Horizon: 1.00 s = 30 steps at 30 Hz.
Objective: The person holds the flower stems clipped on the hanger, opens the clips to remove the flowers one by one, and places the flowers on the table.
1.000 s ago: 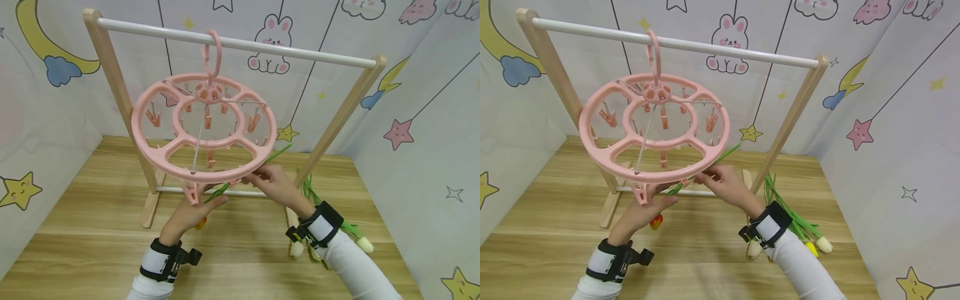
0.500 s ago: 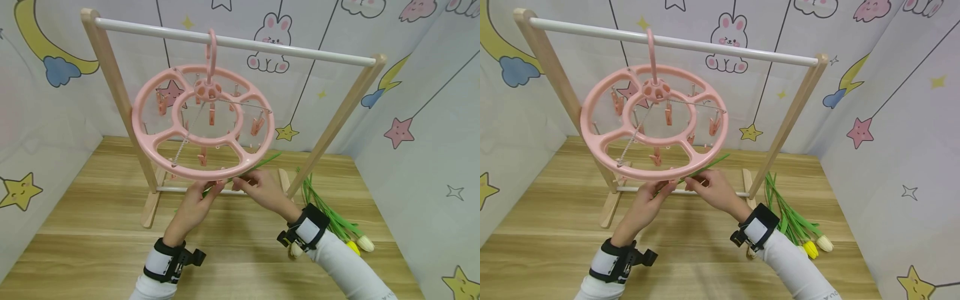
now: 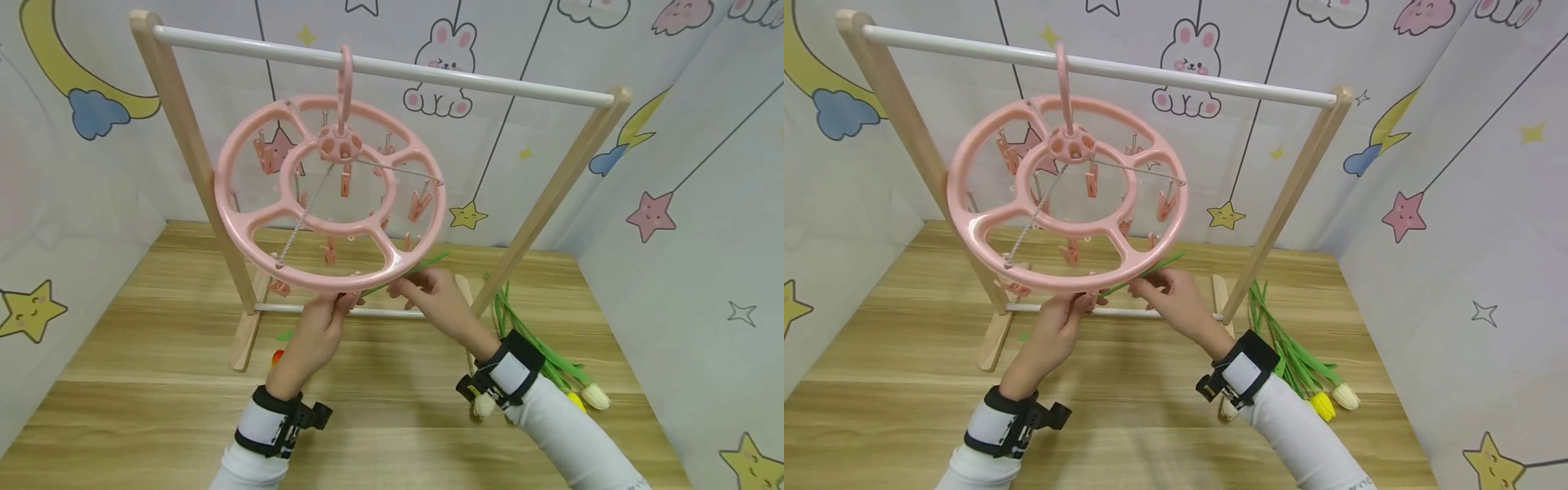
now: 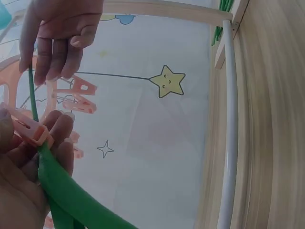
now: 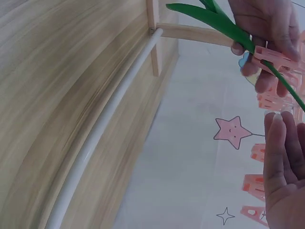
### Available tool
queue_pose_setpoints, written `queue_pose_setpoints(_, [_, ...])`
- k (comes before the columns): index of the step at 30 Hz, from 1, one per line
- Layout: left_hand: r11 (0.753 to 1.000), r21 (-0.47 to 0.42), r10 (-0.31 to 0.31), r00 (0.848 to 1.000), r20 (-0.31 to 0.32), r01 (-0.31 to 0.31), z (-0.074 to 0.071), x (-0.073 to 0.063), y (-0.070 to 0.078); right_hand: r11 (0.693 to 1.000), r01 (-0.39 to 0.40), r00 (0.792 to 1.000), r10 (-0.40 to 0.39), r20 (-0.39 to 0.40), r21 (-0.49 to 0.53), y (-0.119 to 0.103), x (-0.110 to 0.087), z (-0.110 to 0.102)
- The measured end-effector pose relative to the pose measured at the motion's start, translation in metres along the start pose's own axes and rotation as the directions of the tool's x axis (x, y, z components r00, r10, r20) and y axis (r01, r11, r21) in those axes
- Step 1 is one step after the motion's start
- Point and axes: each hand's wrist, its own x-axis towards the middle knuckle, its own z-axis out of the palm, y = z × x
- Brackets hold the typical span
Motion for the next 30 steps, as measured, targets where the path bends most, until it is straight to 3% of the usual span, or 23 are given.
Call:
queue_pose_setpoints(8, [0.997,0.075,0.027,1.0,-0.001,-0.027,0.003,0.002,0.002,0.979,-0.031,0.992,0.056,-0.117,0.2,0.002,0.001,-0.003])
queue_pose_setpoints(12, [0.995,0.094,0.047,0.998,-0.047,-0.042,0.006,0.004,0.004,0.974,-0.053,0.992,0.077,-0.104,0.218,0.003,-0.001,-0.001])
queue_pose_setpoints(18, [0.994,0.112,0.01,0.998,-0.059,-0.003,0.009,0.005,0.01,0.966,-0.067,0.994,0.087,-0.07,0.249,0.006,-0.003,0.001])
queue_pose_setpoints(23, [0.986,0.165,0.031,0.994,-0.102,-0.014,0.012,0.005,0.009,0.961,-0.067,0.989,0.099,-0.109,0.268,0.008,-0.004,0.005])
queue_pose_setpoints(26, [0.987,0.16,0.038,0.994,-0.1,-0.021,0.015,0.006,0.01,0.93,-0.074,0.974,0.144,-0.172,0.36,0.008,-0.003,0.009])
queue_pose_setpoints(30, [0.988,0.154,0.022,0.996,-0.088,-0.009,0.019,0.007,0.013,0.838,-0.048,0.954,0.2,-0.224,0.544,0.004,-0.001,0.016])
